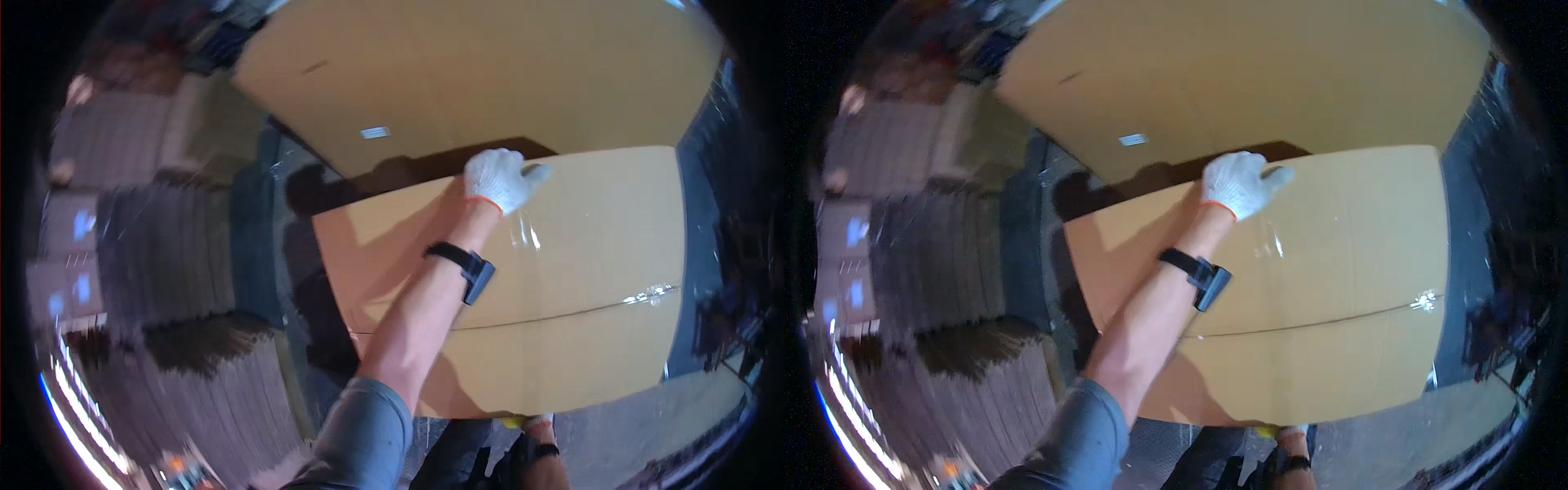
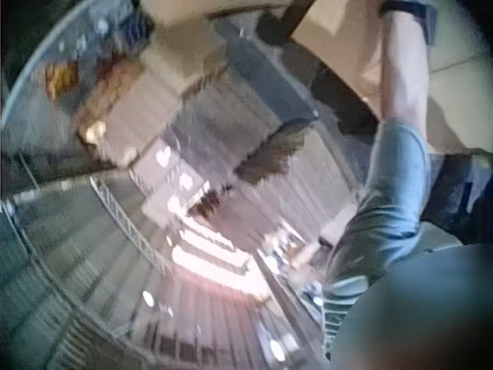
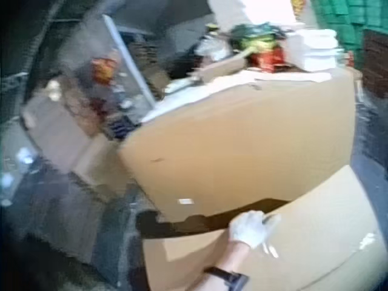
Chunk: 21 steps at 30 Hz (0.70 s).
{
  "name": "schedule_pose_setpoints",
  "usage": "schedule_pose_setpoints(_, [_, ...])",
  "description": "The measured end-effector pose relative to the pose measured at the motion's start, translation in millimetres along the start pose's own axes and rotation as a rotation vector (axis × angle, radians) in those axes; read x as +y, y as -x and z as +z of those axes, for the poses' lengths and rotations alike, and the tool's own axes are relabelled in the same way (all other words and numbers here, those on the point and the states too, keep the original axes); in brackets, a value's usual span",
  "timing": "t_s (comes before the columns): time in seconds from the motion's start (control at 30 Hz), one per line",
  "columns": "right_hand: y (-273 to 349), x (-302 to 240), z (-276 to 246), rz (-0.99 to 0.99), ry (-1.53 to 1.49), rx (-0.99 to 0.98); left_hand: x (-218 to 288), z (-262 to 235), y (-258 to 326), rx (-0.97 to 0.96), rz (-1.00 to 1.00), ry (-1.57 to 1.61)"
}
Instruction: The recorder assembles a large cardboard carton, tapes it shut, and then packs individual shoe boxes into it after placing shoes and paper inside them.
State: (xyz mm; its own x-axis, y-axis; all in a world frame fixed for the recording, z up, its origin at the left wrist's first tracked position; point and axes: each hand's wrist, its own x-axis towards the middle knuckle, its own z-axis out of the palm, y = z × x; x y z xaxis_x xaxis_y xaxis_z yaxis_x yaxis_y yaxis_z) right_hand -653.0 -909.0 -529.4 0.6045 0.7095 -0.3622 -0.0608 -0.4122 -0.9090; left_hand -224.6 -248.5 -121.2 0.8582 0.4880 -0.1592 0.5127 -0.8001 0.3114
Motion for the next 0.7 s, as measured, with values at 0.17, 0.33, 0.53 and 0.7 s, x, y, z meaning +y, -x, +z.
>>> schedule_pose_setpoints(0.17, [33.5,9.1,-69.9,-0.132,0.061,-0.259,-20.9,-169.7,202.1,0.557,-0.145,0.094])
schedule_pose_setpoints(0.33, [-24.1,-46.4,-145.8,-0.215,0.188,-0.472,-41.6,-307.6,551.8,0.840,-0.700,0.197])
schedule_pose_setpoints(0.53, [-154.0,-210.4,-74.6,-0.429,0.406,-0.894,36.8,-349.1,926.2,1.825,-0.674,0.706])
schedule_pose_setpoints(0.7, [-71.5,-320.8,71.7,-0.615,0.586,-1.247,183.6,-226.1,1284.2,1.845,-0.299,0.837])
